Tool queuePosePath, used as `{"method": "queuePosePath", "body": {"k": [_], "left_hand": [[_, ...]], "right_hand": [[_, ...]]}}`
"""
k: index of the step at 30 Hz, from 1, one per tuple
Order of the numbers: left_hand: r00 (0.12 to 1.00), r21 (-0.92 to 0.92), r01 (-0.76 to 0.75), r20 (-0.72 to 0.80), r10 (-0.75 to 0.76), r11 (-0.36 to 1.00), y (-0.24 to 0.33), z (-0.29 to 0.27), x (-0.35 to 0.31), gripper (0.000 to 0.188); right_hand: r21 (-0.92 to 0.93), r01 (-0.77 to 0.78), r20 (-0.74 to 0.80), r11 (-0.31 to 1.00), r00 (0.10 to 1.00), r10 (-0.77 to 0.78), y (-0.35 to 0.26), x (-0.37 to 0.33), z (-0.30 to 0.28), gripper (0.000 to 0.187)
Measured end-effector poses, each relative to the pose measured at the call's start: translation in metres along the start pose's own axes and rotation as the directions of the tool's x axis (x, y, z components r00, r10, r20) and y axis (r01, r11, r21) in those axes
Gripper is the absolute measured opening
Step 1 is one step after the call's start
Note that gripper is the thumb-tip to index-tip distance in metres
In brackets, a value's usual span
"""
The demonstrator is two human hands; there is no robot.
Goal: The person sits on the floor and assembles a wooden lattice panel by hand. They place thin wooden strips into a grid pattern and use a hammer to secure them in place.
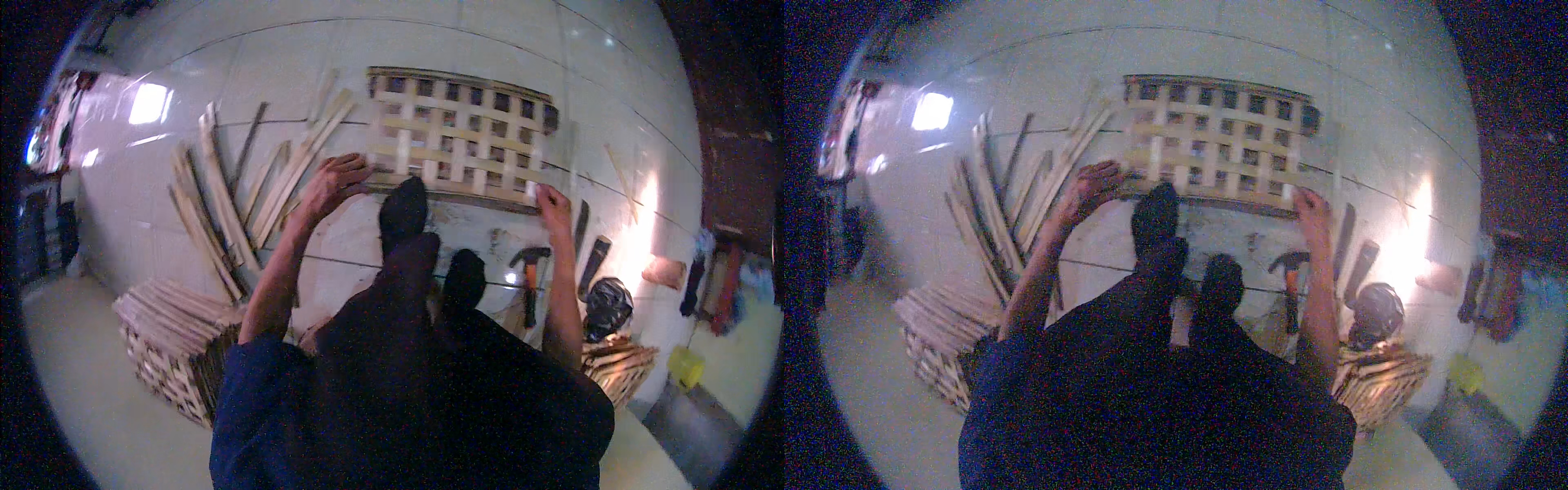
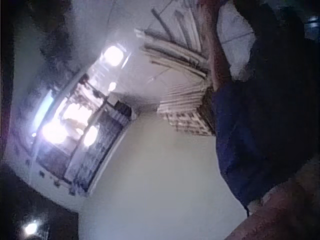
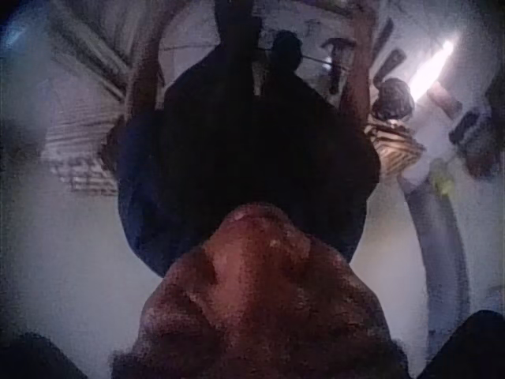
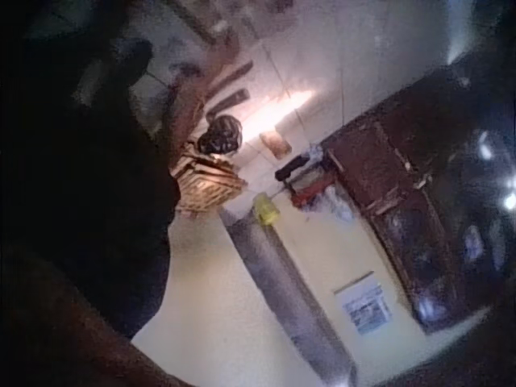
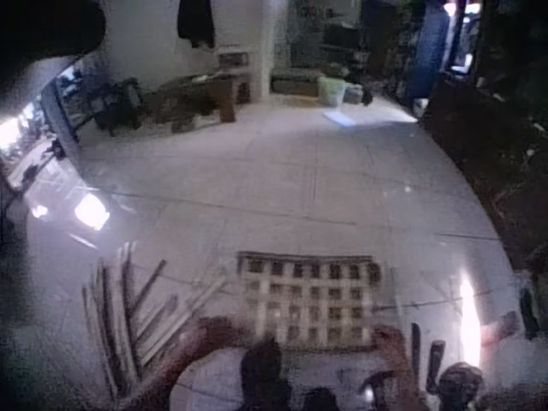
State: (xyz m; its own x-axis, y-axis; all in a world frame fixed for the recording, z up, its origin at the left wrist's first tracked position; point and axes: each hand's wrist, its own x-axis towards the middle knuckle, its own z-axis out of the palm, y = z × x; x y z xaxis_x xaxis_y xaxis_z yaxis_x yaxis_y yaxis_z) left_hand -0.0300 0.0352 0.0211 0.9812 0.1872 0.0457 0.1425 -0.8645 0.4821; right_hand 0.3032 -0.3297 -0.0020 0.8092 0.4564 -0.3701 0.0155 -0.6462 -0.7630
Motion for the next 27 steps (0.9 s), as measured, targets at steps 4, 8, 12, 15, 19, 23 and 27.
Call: {"method": "queuePosePath", "body": {"k": [4, 8, 12, 15, 19, 23, 27], "left_hand": [[0.996, 0.099, -0.088, -0.021, 0.090, 0.991, -0.023, 0.026, -0.004, 0.047], [0.993, -0.069, 0.117, 0.009, -0.117, 0.991, 0.007, 0.005, -0.001, 0.045], [0.996, -0.134, 0.036, -0.076, -0.047, 0.990, 0.013, 0.004, 0.004, 0.047], [0.973, -0.423, 0.204, -0.014, -0.231, 0.883, 0.019, 0.005, 0.005, 0.051], [0.976, -0.365, 0.199, -0.014, -0.219, 0.909, 0.017, 0.007, 0.001, 0.053], [0.979, -0.303, 0.192, -0.014, -0.206, 0.933, 0.023, 0.003, 0.003, 0.054], [0.987, -0.274, 0.143, -0.031, -0.157, 0.951, 0.022, 0.003, 0.005, 0.053]], "right_hand": [[-0.087, 0.191, -0.141, 0.978, 0.969, -0.202, 0.040, 0.019, 0.009, 0.035], [-0.042, 0.081, 0.006, 0.996, 0.997, -0.081, -0.042, -0.014, -0.002, 0.036], [0.079, 0.075, -0.051, 0.994, 0.996, -0.071, -0.015, -0.003, -0.007, 0.039], [0.080, 0.062, -0.085, 0.995, 0.995, -0.055, -0.005, -0.004, -0.012, 0.037], [0.030, 0.109, -0.050, 0.994, 0.993, -0.107, 0.007, -0.004, -0.013, 0.030], [0.158, 0.149, -0.078, 0.976, 0.987, -0.138, 0.003, -0.020, -0.005, 0.028], [0.067, 0.199, -0.152, 0.978, 0.971, -0.187, 0.007, -0.020, -0.002, 0.026]]}}
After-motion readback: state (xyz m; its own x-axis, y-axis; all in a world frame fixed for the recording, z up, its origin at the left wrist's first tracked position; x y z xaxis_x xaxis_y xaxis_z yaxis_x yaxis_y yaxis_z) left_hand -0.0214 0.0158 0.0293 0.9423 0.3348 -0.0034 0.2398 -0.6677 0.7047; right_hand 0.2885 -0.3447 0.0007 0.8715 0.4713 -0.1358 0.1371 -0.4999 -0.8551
